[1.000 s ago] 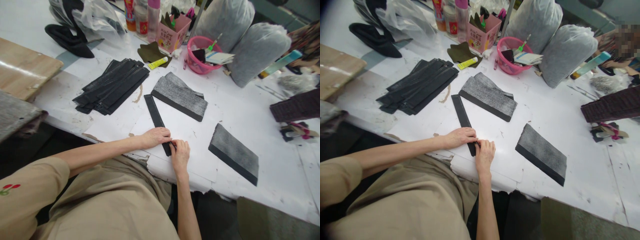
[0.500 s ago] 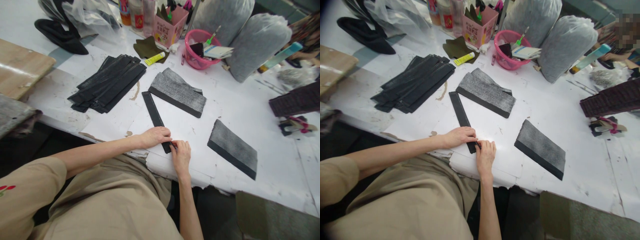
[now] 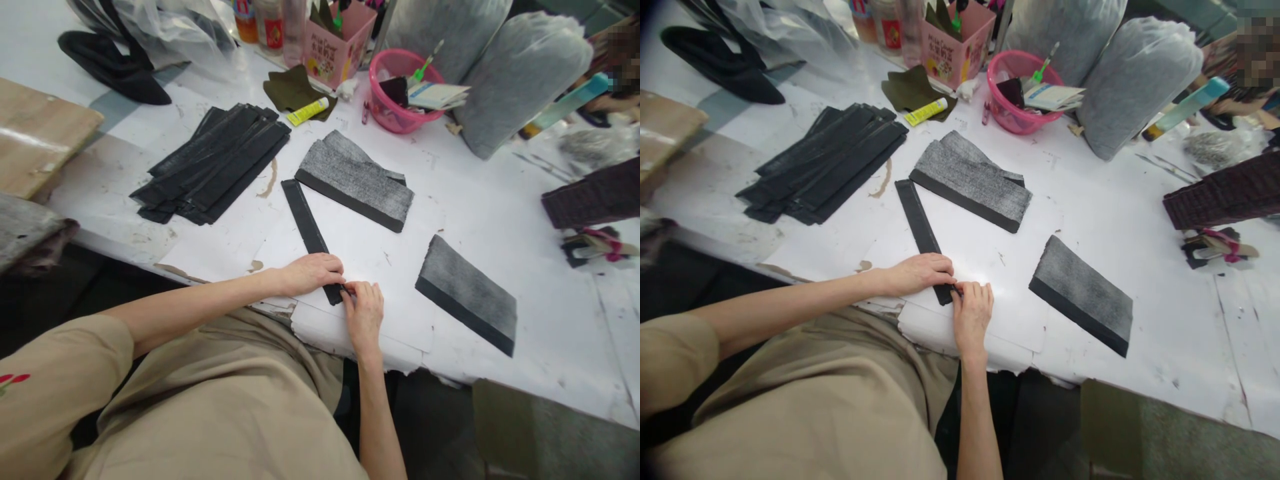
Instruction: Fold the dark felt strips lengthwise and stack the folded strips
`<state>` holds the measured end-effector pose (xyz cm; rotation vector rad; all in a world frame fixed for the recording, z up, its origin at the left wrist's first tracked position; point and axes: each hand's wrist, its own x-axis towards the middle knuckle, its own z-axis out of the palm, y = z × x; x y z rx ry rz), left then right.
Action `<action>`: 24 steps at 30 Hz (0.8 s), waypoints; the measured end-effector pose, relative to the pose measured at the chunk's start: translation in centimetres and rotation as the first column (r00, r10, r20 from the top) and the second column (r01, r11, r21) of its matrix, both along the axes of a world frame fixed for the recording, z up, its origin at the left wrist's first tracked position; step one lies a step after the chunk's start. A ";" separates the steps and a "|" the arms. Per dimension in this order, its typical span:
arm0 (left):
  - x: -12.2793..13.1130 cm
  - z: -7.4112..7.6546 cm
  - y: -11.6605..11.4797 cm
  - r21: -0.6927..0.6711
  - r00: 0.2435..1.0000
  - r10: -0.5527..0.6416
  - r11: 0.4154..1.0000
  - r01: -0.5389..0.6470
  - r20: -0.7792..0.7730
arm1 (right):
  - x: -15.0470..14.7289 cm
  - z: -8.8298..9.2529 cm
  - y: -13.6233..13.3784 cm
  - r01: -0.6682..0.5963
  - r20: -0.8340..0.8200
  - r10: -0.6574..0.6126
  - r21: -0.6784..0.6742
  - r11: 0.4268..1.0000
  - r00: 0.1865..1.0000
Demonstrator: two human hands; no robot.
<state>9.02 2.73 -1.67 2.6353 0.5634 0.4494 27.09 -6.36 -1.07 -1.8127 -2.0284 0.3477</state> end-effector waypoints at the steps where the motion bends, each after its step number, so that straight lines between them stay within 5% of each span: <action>1: 0.0 0.0 0.1 -0.004 1.000 0.003 1.000 -0.003 -0.005 | 0.0 0.0 0.0 0.000 -0.002 0.000 -0.002 1.000 1.000; 24: 0.1 -0.6 -1.0 0.083 0.994 -0.060 0.995 0.052 0.091 | -0.1 -0.2 -0.5 0.015 -0.008 -0.015 0.038 0.999 1.000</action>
